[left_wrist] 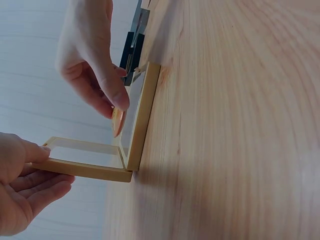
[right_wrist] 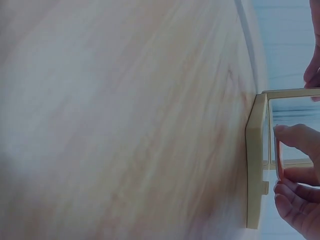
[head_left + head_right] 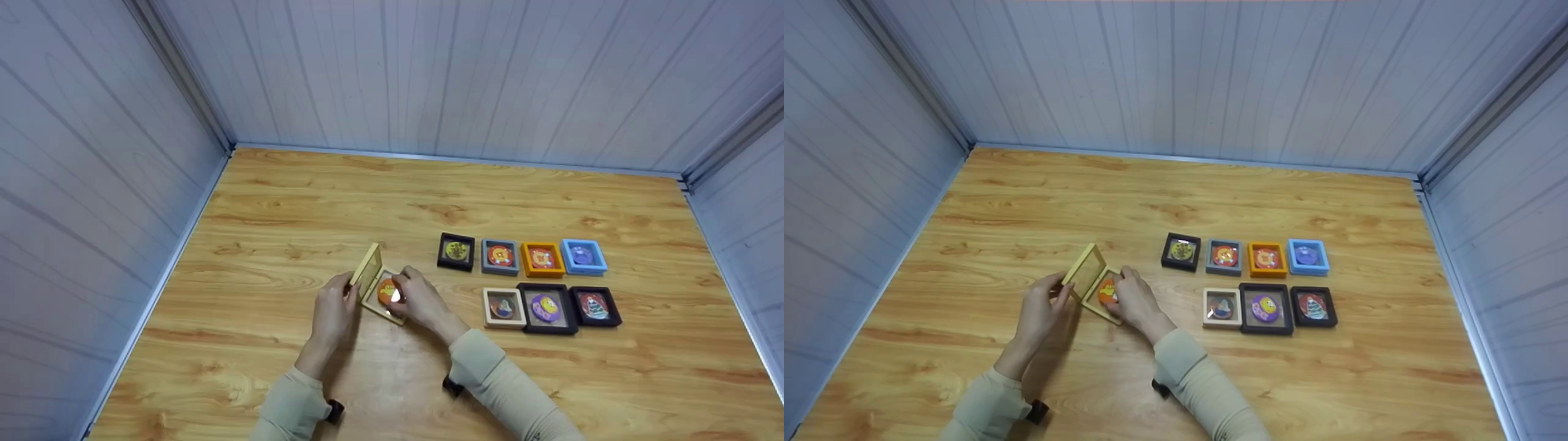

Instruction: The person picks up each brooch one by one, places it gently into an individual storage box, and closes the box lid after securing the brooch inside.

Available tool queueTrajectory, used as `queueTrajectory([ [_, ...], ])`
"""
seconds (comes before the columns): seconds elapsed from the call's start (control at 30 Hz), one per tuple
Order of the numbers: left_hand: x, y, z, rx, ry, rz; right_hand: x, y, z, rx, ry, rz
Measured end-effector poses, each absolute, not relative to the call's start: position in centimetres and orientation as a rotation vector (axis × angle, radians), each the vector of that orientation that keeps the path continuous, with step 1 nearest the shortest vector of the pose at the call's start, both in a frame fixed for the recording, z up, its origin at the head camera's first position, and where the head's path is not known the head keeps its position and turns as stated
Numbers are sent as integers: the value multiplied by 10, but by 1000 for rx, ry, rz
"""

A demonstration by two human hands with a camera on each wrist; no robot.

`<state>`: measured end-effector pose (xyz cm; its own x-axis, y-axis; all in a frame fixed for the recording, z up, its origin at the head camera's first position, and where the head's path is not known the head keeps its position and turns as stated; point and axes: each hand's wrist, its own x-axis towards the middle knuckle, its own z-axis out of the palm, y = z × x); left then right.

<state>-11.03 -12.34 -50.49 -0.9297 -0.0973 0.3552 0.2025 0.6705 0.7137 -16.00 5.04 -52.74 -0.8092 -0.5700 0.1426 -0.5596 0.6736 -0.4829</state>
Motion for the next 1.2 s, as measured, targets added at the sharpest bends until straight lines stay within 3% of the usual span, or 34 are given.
queueTrajectory([
  [0.5, -110, -124, -506, -75, -2508, -1149, -163, 54, -534, -978, 2851, -826],
  [1.2, -109, -121, -505, -101, -2516, -1129, -186, 106, -533, -978, 2688, -990],
])
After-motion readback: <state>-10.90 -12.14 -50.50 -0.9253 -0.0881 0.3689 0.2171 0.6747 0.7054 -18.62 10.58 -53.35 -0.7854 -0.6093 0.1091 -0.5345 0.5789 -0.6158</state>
